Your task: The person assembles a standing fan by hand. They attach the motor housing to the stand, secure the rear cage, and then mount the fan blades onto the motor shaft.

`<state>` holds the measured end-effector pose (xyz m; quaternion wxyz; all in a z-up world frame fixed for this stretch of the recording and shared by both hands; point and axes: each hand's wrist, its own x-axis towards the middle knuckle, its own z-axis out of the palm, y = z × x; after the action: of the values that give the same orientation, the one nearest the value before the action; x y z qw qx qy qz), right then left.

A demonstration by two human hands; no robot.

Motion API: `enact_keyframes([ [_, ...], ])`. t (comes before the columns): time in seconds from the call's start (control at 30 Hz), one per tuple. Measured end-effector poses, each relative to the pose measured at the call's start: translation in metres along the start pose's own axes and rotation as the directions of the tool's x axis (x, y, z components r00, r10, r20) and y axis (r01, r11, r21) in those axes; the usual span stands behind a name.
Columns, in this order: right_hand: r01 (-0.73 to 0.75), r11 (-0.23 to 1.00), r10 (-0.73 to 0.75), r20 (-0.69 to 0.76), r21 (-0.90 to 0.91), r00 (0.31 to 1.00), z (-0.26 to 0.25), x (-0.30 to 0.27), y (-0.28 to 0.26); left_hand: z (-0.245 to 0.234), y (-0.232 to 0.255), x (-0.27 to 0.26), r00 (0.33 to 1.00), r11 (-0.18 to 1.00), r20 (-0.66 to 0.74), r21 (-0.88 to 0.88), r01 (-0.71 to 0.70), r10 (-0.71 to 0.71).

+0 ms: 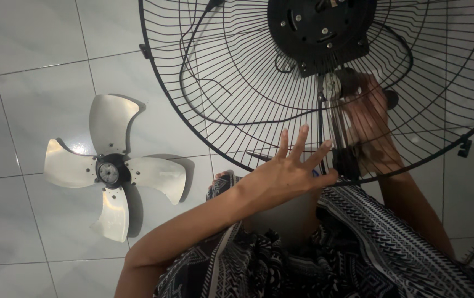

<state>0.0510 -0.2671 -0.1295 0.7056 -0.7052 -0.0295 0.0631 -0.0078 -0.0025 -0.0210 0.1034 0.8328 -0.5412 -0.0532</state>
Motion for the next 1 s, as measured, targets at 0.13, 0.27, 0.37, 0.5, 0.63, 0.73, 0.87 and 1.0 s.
enact_keyframes([
  [0.13,-0.237,0.838,0.175,0.17,0.491,0.97,-0.017,0.001,0.022,0.0,-0.001,0.002,0.999,0.996,0.04,-0.085,0.014,-0.01],
  [0.27,-0.423,0.539,0.179,0.392,0.728,0.902,-0.019,0.006,0.032,-0.002,-0.002,0.0,0.995,0.994,0.1,-0.112,-0.006,0.017],
  [0.37,-0.58,0.276,0.155,0.56,0.766,0.814,-0.003,0.019,0.043,-0.003,0.001,-0.003,0.999,0.997,0.035,-0.076,-0.007,0.009],
  [0.5,-0.61,0.18,0.149,0.591,0.772,0.793,0.014,0.023,0.045,-0.002,-0.001,-0.002,0.998,0.999,0.055,-0.041,-0.015,0.017],
  [0.63,-0.609,0.018,0.105,0.604,0.793,0.79,0.017,0.018,0.041,-0.002,-0.001,0.002,0.997,0.999,0.078,-0.045,-0.011,0.015],
  [0.73,-0.574,0.097,0.144,0.559,0.813,0.816,0.018,0.021,0.043,-0.003,-0.001,0.002,0.998,0.999,0.061,-0.05,0.0,0.003],
  [0.87,-0.528,0.251,0.115,0.517,0.811,0.848,0.016,0.019,0.046,-0.001,0.0,0.001,0.999,1.0,0.038,-0.021,0.0,0.001],
  [1.0,-0.517,0.277,0.128,0.502,0.81,0.855,0.008,0.018,0.057,0.003,0.0,-0.001,1.0,1.0,0.012,-0.025,0.008,-0.008],
])
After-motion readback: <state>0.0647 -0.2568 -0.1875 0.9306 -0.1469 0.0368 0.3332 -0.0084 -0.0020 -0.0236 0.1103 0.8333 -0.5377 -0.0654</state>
